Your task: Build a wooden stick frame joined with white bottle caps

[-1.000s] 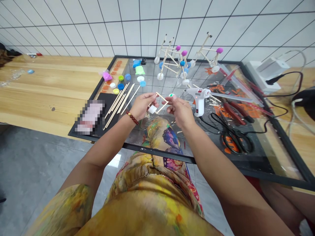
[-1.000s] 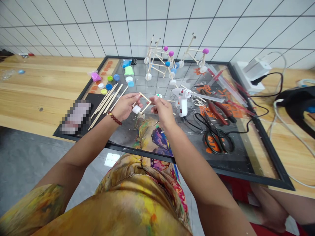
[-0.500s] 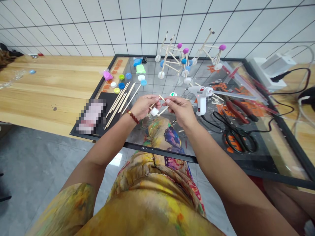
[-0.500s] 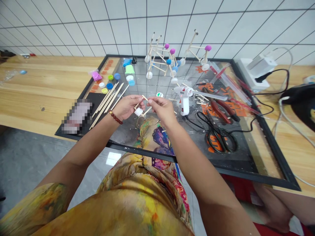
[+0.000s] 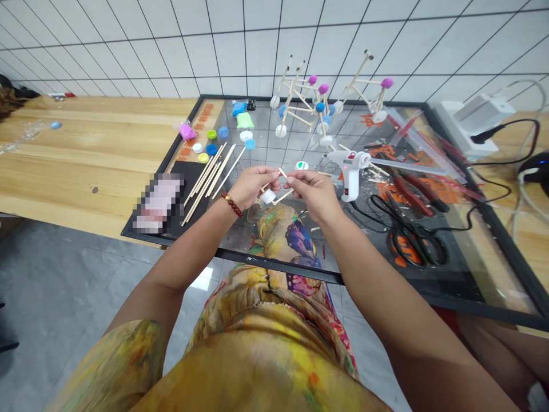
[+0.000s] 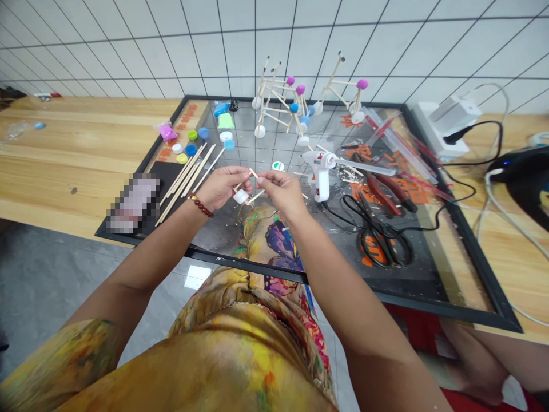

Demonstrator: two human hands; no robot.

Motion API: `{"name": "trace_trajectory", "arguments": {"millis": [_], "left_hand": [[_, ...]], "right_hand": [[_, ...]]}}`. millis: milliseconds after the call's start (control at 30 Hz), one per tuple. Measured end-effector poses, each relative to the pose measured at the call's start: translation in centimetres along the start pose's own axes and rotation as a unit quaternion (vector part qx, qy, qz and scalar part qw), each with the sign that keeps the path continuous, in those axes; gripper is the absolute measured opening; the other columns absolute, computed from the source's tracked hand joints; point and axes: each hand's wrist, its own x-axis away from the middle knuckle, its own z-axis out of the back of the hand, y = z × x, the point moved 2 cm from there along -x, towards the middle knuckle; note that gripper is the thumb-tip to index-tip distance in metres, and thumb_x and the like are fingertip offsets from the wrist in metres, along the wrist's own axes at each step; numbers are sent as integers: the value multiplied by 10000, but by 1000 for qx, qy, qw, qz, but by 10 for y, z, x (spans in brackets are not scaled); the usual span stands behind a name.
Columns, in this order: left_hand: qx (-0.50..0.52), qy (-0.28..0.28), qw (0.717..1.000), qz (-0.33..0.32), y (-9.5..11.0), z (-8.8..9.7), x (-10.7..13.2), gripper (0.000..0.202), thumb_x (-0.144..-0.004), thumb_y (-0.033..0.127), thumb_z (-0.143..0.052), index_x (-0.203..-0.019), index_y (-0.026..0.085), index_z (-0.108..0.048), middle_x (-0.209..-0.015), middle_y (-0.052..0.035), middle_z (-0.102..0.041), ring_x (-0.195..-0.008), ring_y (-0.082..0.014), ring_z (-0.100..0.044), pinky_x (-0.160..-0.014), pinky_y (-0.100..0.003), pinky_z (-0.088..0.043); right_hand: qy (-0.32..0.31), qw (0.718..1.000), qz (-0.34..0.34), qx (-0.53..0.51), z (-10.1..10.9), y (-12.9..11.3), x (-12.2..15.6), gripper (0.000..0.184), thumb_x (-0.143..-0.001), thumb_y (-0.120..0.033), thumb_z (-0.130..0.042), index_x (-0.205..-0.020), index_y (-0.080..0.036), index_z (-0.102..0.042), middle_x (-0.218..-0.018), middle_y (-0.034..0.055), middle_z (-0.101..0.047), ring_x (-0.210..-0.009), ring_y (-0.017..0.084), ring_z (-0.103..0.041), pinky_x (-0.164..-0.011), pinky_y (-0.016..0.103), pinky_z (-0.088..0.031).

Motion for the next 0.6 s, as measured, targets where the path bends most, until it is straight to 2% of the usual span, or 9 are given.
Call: {"name": "trace_trajectory", "arguments": {"millis": [267, 600], "left_hand": [[8, 6, 1000, -2, 0, 0, 0, 113, -899, 163, -759, -821, 102, -705, -600, 2, -640, -543, -100, -604, -603, -246, -473], [25, 22, 999, 0, -2, -1, -1, 115, -912, 118, -726, -801, 96, -703, -581, -3, -641, -538, -97, -607, -639, -250, -508]], "right_hand": [[0, 1000, -24, 11, 1, -2, 1, 145, -707, -324, -818, -727, -217, -722, -690, 13, -711, -561, 104, -496, -520, 250, -399], [-8, 999, -31, 16, 0, -5, 3, 207, -694, -355, -847, -732, -203, -712, -658, 13, -703, -481, 74, -361, -478, 257, -275]]}}
